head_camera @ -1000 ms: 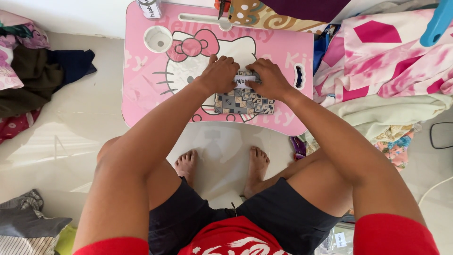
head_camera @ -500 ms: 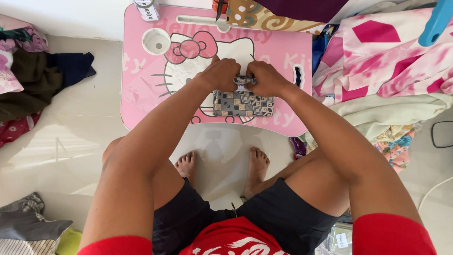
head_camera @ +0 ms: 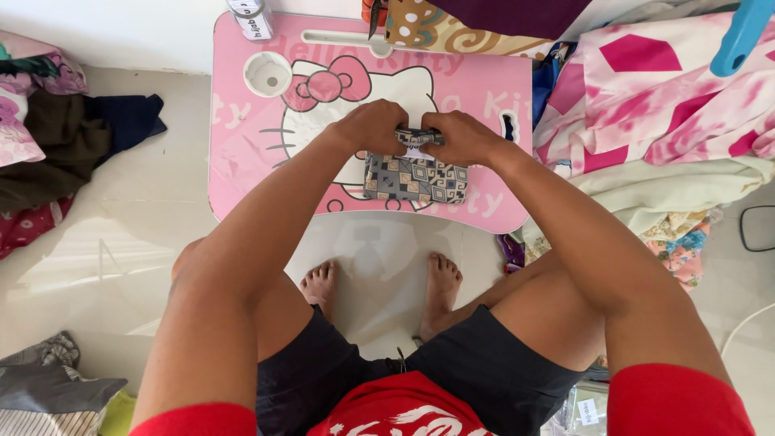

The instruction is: The person uses a lint roller on a small patterned cloth, then folds it and places it into a clear plastic bag. They seal the bag and place a label on it.

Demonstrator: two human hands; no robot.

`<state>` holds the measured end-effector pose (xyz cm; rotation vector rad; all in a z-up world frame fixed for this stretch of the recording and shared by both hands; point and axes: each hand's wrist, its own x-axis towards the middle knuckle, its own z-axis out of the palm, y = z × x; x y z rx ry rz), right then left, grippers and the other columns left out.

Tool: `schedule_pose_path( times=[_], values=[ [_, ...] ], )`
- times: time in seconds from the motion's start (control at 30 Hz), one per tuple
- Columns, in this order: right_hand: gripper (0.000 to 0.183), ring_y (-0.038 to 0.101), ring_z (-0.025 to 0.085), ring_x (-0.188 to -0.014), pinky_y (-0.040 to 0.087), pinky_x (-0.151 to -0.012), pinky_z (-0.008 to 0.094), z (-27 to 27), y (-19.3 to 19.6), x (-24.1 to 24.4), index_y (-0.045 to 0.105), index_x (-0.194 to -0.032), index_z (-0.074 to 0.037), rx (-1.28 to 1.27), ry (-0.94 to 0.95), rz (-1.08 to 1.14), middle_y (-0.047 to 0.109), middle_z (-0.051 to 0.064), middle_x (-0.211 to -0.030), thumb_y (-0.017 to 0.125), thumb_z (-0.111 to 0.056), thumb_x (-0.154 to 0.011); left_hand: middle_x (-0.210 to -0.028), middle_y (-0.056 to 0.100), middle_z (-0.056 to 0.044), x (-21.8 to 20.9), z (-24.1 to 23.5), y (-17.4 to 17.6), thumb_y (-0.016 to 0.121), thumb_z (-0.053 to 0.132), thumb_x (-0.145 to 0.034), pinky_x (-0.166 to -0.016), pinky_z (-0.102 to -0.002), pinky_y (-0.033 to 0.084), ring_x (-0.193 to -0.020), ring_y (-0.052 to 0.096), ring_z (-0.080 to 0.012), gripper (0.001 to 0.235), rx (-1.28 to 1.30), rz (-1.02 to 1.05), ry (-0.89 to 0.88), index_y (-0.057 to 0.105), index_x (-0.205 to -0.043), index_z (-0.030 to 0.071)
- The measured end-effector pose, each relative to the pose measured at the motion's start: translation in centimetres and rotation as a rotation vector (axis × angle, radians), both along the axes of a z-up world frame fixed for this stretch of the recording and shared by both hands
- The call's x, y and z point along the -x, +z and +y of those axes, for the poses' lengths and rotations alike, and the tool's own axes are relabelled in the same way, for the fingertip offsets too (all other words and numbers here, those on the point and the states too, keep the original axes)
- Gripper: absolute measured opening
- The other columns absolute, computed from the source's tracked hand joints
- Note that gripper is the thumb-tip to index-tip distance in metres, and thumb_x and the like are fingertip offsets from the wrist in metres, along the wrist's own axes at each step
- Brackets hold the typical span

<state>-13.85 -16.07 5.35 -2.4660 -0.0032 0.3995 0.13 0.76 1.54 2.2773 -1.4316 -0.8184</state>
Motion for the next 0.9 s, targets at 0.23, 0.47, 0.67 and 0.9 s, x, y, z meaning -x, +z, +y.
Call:
schedule_pose_path(
  times=[0.23,0.47,0.67,0.9],
  values=[
    [0.025,0.061,0.028,-0.076,0.048,-0.072,0.039,-2.7,-1.0,-0.7,0.066,-0.101,-0.009,-0.128,0.012,-0.167,0.062,0.011,-0.075,0.08,-0.015,-0.081,-0.086,0.071,-0.014,-1.0,1.2,2.2,0.087,0.03,-0.072,-0.079,-0.045,0.053,-0.088,0.07,-0.0338,0.037,0.173,0.309,0.1,0.076,-0.099,0.007],
    [0.017,0.043,0.008,-0.062,0.032,-0.06,0.024,-3.3,5.8,1.0,0.065,-0.09,-0.013,-0.36,-0.055,-0.19,0.051,-0.008,-0.063,0.08,-0.012,-0.085,-0.092,0.065,-0.002,0.2,2.8,7.8,0.093,0.032,-0.072,-0.082,-0.028,0.049,-0.09,0.061,-0.0164,0.047,0.474,0.805,0.255,0.072,-0.105,0.007],
    [0.022,0.057,0.004,-0.061,0.047,-0.056,0.019,-3.6,6.9,2.0,0.066,-0.091,-0.007,-0.692,-0.25,-0.142,0.065,-0.002,-0.07,0.086,-0.01,-0.084,-0.099,0.073,-0.013,1.9,2.9,8.7,0.09,0.025,-0.074,-0.079,-0.039,0.063,-0.094,0.074,-0.0285,0.056,0.484,1.273,0.371,0.069,-0.118,-0.002],
    [0.021,0.061,0.008,-0.058,0.049,-0.054,0.02,-3.6,6.5,2.1,0.066,-0.09,-0.003,-0.728,-0.281,-0.129,0.067,0.004,-0.069,0.086,-0.005,-0.081,-0.116,0.071,-0.014,4.7,2.7,10.5,0.099,0.021,-0.066,-0.091,-0.045,0.055,-0.11,0.066,-0.0321,0.067,0.487,1.016,0.38,0.068,-0.122,0.0]
  ],
)
